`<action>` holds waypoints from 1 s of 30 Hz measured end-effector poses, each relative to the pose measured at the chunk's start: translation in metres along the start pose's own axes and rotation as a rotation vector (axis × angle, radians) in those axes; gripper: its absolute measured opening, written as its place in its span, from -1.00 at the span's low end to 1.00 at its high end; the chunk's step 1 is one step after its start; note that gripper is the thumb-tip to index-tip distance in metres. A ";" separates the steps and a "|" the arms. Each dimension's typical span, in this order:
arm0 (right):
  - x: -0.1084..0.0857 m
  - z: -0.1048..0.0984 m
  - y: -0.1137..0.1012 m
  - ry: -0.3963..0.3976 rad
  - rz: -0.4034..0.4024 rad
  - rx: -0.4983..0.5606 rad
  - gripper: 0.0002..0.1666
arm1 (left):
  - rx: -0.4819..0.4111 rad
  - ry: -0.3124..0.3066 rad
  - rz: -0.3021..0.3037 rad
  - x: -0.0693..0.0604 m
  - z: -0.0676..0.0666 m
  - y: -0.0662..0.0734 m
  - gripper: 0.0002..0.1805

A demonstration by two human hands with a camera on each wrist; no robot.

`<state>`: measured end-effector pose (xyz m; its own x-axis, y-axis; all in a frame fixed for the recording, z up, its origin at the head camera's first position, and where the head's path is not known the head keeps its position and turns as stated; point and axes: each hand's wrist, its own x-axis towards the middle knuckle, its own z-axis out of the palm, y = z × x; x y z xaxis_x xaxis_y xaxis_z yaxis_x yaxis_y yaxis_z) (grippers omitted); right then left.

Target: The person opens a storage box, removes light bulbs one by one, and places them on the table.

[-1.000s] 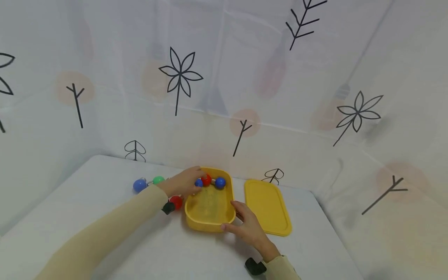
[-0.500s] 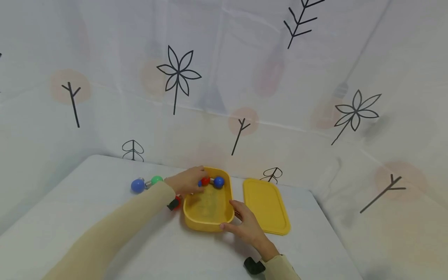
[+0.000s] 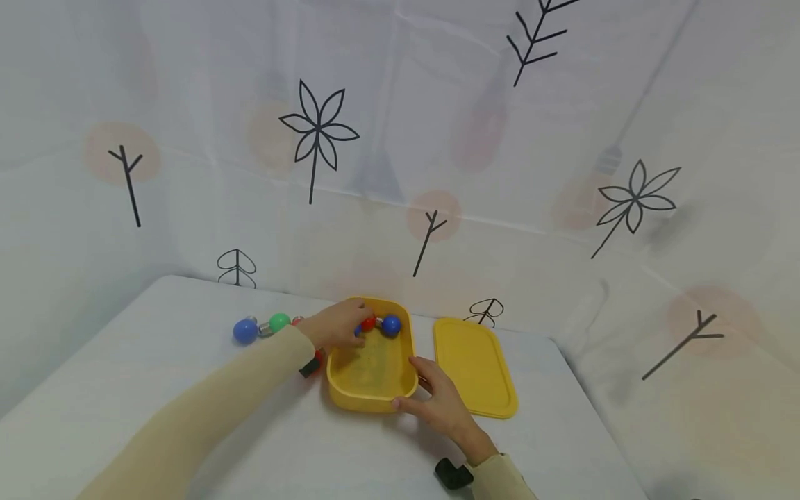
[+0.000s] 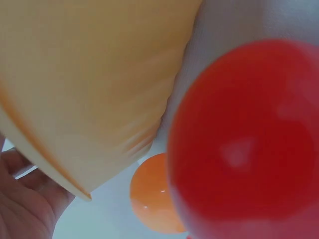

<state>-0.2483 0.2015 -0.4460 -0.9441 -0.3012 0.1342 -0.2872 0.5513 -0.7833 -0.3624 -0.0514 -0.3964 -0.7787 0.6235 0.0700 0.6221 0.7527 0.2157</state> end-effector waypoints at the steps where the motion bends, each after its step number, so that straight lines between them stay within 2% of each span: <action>1: 0.000 0.000 0.000 -0.001 0.002 0.002 0.05 | -0.005 0.001 0.003 0.000 0.000 0.000 -0.44; 7: 0.000 0.000 -0.002 0.005 0.011 -0.006 0.04 | -0.031 -0.006 0.055 0.002 0.003 0.000 -0.40; 10: 0.000 0.001 -0.003 0.006 0.021 -0.014 0.05 | -0.055 -0.035 0.045 0.002 0.004 0.001 -0.40; 14: 0.000 0.001 -0.003 0.003 0.023 -0.017 0.05 | -0.129 -0.082 -0.008 0.001 0.006 0.005 -0.43; 17: 0.000 0.001 -0.004 0.002 0.015 -0.014 0.05 | -0.160 -0.098 -0.022 0.000 0.007 0.006 -0.47; 30: -0.001 -0.001 -0.004 0.006 -0.013 -0.013 0.04 | -0.193 -0.110 0.004 -0.002 0.012 0.016 -0.55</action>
<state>-0.2464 0.2003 -0.4429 -0.9412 -0.3038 0.1476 -0.3012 0.5573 -0.7738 -0.3502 -0.0377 -0.4049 -0.7560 0.6537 -0.0334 0.5896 0.7023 0.3988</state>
